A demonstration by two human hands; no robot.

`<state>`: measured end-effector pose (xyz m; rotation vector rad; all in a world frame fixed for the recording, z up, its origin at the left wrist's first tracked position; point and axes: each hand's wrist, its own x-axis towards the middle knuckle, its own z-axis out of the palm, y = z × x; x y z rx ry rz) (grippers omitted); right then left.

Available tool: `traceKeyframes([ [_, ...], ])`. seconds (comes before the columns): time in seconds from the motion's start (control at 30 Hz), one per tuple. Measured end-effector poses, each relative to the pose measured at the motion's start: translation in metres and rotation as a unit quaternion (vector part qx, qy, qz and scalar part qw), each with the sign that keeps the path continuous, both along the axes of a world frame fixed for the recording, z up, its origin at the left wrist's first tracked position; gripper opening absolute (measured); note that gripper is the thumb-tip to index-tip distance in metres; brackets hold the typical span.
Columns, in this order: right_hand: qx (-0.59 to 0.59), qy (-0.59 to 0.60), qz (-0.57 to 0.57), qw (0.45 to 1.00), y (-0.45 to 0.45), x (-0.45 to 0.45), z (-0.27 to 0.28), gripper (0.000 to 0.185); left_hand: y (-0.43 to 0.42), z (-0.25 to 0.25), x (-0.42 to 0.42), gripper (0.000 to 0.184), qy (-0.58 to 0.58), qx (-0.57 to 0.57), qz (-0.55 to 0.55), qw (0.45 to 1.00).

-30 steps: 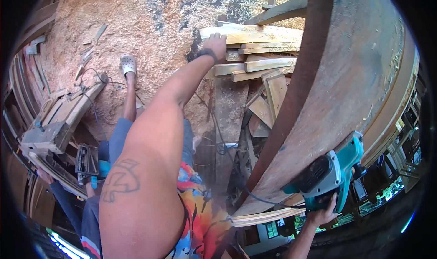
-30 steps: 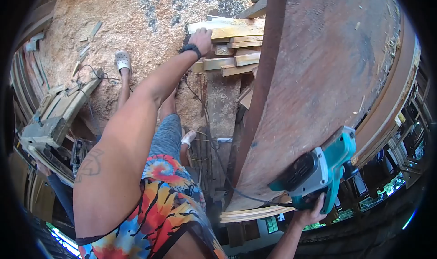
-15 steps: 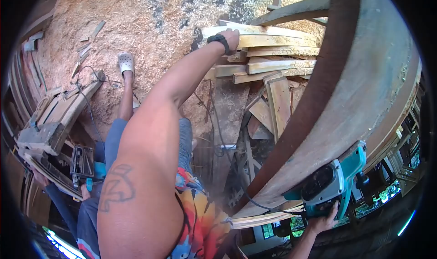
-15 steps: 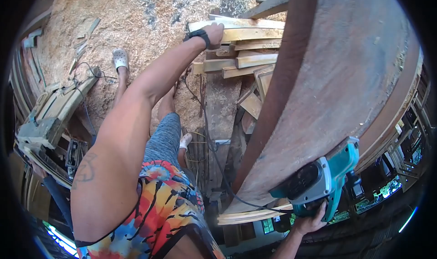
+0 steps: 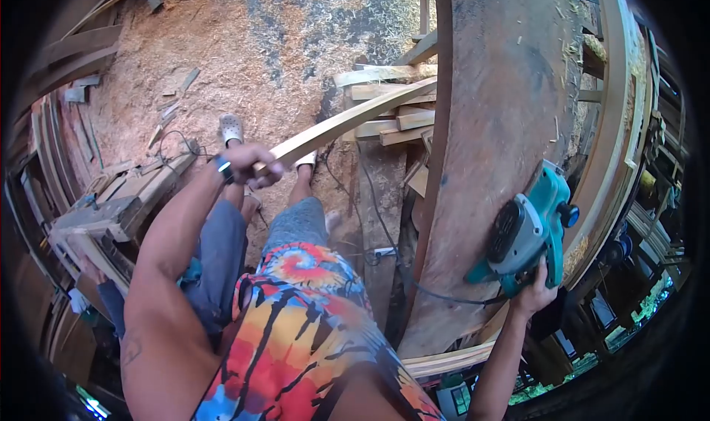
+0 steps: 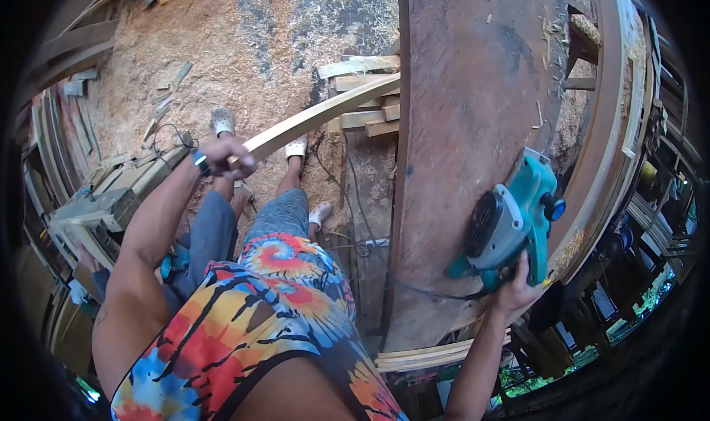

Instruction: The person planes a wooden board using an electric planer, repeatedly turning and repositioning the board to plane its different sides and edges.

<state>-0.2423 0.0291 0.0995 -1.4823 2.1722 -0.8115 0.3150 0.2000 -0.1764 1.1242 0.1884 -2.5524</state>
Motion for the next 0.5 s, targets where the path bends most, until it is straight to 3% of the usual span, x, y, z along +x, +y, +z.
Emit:
traceKeyframes([
  [0.07, -0.034, 0.010, 0.009, 0.999, -0.001, -0.010, -0.009, 0.018, 0.045, 0.026, 0.027, 0.046, 0.010, 0.042, 0.026, 0.999],
  [0.23, -0.001, 0.030, 0.020, 0.999, -0.003, 0.007, 0.000, 0.022, 0.104, 0.121, 0.080, 0.051, -0.087, -0.036, 0.069, 0.993],
  [0.33, -0.006, 0.072, 0.026, 0.997, -0.005, 0.001, -0.003, 0.026, 0.130, 0.168, 0.110, 0.043, -0.194, -0.014, 0.068, 0.979],
  [0.37, -0.018, 0.073, 0.026, 0.997, -0.005, 0.006, -0.002, 0.027, 0.149, 0.172, 0.125, 0.050, -0.245, -0.021, 0.057, 0.968],
  [0.4, -0.028, 0.076, 0.024, 0.996, -0.004, 0.017, 0.002, 0.028, 0.144, 0.200, 0.130, 0.058, -0.229, -0.036, 0.037, 0.972],
  [0.5, -0.022, 0.082, 0.025, 0.996, -0.003, 0.024, 0.007, 0.030, 0.162, 0.247, 0.153, 0.057, -0.272, -0.053, 0.001, 0.961],
])
